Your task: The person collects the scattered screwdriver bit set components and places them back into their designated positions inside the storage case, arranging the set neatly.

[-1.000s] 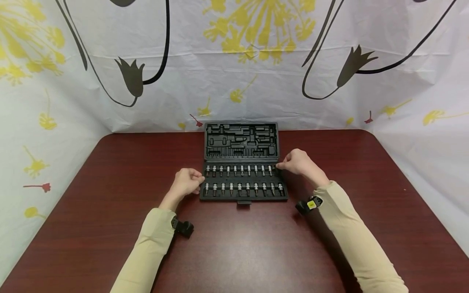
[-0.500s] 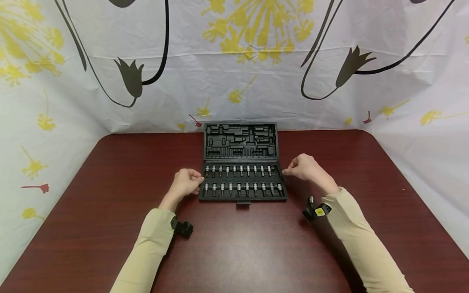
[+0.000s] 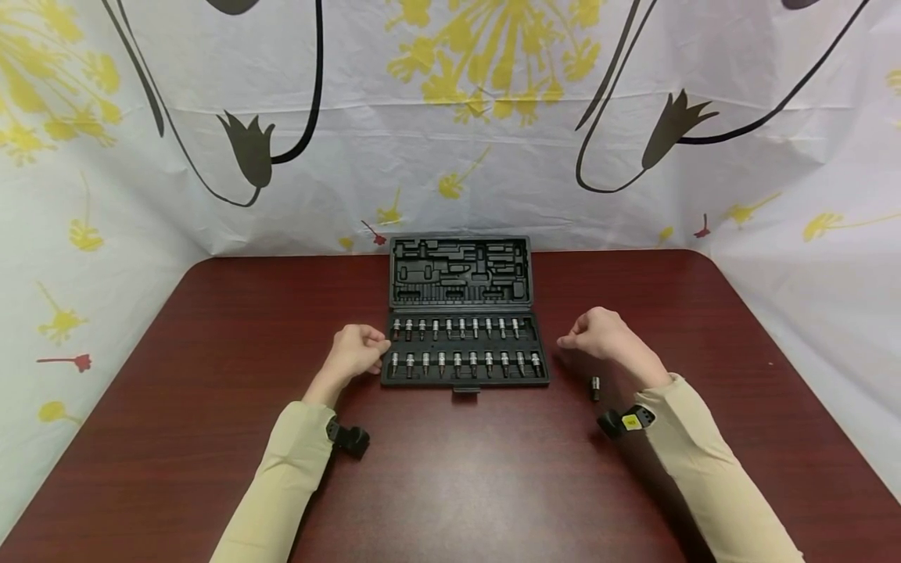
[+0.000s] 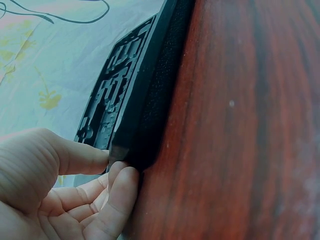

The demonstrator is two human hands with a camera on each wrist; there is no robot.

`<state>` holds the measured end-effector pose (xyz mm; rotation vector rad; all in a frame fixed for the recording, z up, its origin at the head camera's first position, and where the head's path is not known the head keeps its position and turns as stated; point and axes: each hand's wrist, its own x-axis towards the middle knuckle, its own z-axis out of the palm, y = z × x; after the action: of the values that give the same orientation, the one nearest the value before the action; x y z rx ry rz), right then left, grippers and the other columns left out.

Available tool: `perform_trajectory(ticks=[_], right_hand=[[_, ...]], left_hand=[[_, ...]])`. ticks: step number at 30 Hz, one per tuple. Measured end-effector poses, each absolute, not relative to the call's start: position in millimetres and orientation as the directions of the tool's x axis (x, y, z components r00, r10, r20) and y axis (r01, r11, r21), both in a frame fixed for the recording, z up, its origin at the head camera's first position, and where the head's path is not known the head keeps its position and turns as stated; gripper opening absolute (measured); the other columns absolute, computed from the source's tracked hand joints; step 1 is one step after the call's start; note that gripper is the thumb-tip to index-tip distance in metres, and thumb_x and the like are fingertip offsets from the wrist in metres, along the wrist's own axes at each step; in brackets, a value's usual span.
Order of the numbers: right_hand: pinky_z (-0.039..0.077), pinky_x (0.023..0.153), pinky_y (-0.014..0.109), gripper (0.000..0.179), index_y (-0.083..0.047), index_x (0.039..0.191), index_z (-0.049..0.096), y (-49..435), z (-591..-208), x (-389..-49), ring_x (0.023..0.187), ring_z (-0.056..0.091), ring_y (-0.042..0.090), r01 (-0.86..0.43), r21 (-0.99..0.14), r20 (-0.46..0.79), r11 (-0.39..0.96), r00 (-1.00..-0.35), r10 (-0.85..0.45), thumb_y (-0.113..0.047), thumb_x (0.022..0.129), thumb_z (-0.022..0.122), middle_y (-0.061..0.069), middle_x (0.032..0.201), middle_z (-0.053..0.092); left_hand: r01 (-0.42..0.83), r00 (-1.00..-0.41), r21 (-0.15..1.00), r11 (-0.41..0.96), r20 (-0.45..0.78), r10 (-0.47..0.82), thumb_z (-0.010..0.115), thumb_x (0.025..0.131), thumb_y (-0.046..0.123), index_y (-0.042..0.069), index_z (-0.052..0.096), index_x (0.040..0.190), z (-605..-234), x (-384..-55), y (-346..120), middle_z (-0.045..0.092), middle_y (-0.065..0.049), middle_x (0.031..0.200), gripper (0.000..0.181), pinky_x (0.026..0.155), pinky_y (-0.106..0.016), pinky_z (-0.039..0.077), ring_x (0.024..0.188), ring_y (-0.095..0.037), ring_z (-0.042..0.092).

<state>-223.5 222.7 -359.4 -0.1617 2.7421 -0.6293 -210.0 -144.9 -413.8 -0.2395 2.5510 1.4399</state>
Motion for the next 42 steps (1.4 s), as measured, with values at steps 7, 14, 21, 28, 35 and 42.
perform_trajectory(ticks=[7,14,21,28,35,42], right_hand=[[0.036,0.049,0.024,0.028,-0.001,0.071,0.071,235,-367,-214,0.058,0.042,0.012,-0.069,-0.423,-0.29,0.903,-0.934,-0.207,-0.025,0.084,0.066,-0.004,0.06,0.056],[0.03,0.047,0.022,0.032,-0.004,0.058,0.064,250,-371,-201,0.053,0.035,0.009,-0.088,-0.421,-0.28,0.903,-0.934,-0.222,-0.024,0.083,0.067,-0.009,0.05,0.043],[0.027,0.046,0.021,0.036,-0.008,0.052,0.059,256,-372,-192,0.05,0.031,0.007,-0.102,-0.4,-0.305,0.911,-0.922,-0.238,-0.025,0.081,0.07,-0.011,0.047,0.033],[0.03,0.048,0.022,0.03,-0.008,0.052,0.064,257,-377,-191,0.054,0.035,0.009,-0.102,-0.383,-0.316,0.918,-0.919,-0.234,-0.024,0.077,0.073,-0.011,0.047,0.035],[0.028,0.047,0.022,0.03,-0.008,0.051,0.063,257,-381,-193,0.052,0.034,0.009,-0.111,-0.394,-0.308,0.913,-0.92,-0.244,-0.022,0.076,0.072,-0.012,0.045,0.034],[0.03,0.047,0.021,0.026,-0.007,0.054,0.066,256,-385,-196,0.05,0.037,0.008,-0.107,-0.413,-0.316,0.904,-0.914,-0.253,-0.017,0.078,0.068,-0.011,0.044,0.041]], left_hand=[[-0.245,-0.965,0.824,0.512,-0.259,-0.045,0.061,0.09,0.008,-0.006,0.061,0.101,-414,-209,-145,0.066,-0.016,0.085,0.017,0.053,-0.029,0.057,0.054,-0.014,0.061],[-0.237,-0.967,0.826,0.512,-0.252,-0.041,0.061,0.09,0.007,-0.006,0.061,0.1,-412,-209,-144,0.066,-0.017,0.086,0.017,0.053,-0.029,0.057,0.054,-0.014,0.061],[-0.236,-0.967,0.825,0.514,-0.25,-0.044,0.061,0.09,0.007,-0.006,0.061,0.099,-410,-208,-144,0.066,-0.016,0.085,0.016,0.053,-0.029,0.057,0.054,-0.014,0.06],[-0.237,-0.967,0.83,0.505,-0.25,-0.042,0.061,0.09,0.007,-0.006,0.061,0.099,-410,-207,-144,0.066,-0.017,0.086,0.016,0.053,-0.029,0.057,0.054,-0.014,0.06],[-0.246,-0.965,0.824,0.511,-0.258,-0.048,0.061,0.09,0.007,-0.006,0.061,0.1,-410,-208,-144,0.066,-0.016,0.086,0.016,0.053,-0.029,0.057,0.055,-0.015,0.061],[-0.24,-0.967,0.824,0.513,-0.252,-0.047,0.061,0.09,0.007,-0.006,0.061,0.099,-411,-208,-144,0.066,-0.016,0.086,0.016,0.053,-0.029,0.057,0.054,-0.014,0.061]])
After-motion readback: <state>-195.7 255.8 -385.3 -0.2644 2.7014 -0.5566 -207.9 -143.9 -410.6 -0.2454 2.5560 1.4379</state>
